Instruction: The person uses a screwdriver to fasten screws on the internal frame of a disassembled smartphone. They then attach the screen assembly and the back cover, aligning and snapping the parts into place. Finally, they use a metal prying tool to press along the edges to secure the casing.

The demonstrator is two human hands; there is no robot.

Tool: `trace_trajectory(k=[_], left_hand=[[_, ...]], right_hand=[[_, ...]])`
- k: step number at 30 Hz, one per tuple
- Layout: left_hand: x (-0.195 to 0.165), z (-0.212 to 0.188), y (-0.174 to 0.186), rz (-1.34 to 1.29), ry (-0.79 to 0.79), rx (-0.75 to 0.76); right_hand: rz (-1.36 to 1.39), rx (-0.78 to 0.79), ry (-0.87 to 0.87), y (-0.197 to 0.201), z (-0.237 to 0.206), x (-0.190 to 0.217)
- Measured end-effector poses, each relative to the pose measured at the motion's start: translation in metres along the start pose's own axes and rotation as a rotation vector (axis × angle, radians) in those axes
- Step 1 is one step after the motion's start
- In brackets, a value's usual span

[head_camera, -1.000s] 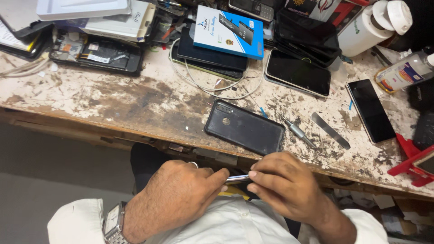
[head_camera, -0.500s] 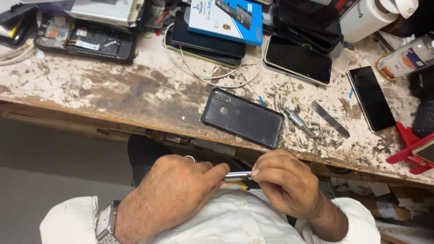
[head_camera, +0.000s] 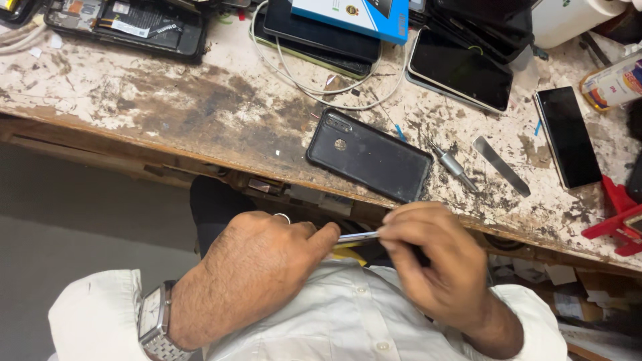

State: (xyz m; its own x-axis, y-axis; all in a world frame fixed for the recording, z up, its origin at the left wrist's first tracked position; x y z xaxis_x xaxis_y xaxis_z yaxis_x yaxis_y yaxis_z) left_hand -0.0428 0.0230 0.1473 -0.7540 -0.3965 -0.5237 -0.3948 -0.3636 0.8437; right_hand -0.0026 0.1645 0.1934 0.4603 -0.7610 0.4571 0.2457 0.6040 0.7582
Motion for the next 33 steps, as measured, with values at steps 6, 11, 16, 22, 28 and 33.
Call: trace_trajectory(k=[6,11,16,22,28,33], left_hand=[[-0.001,0.002,0.005,-0.036,0.001,-0.02],[0.004,-0.002,0.014,-0.092,0.016,-0.094],[-0.005,-0.004,0.015,-0.082,-0.047,-0.155],[-0.006,-0.004,0.008,-0.027,-0.039,-0.108],[-0.006,-0.003,0.007,-0.017,-0.027,-0.083],[-0.006,-0.003,0.008,0.008,-0.042,-0.087]], right_hand=[[-0.108,-0.112,-0.023,0.032,-0.004,-0.01],[0.072,-0.054,-0.057,0.027,0.002,-0.02],[0.237,-0.011,-0.149,0.027,0.011,-0.022],[-0.015,0.144,0.124,0.028,0.023,0.006],[-0.046,0.223,0.167,0.016,0.027,0.011],[-0.078,0.282,0.193,0.009,0.027,0.012]])
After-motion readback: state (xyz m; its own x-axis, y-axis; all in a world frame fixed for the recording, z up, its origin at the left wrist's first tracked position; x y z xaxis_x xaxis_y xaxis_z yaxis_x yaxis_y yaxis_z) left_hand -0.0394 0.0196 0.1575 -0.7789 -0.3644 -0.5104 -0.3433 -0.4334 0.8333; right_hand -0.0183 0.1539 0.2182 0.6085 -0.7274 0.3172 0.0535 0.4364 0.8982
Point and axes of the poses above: each hand's wrist, its own z-axis towards the middle knuckle, its own y-axis out of the back of the hand, x = y × z, the point moved 9 cm from there along z, towards the middle knuckle, and after that the axes turned 8 degrees about -z, right-handed, at the moved point
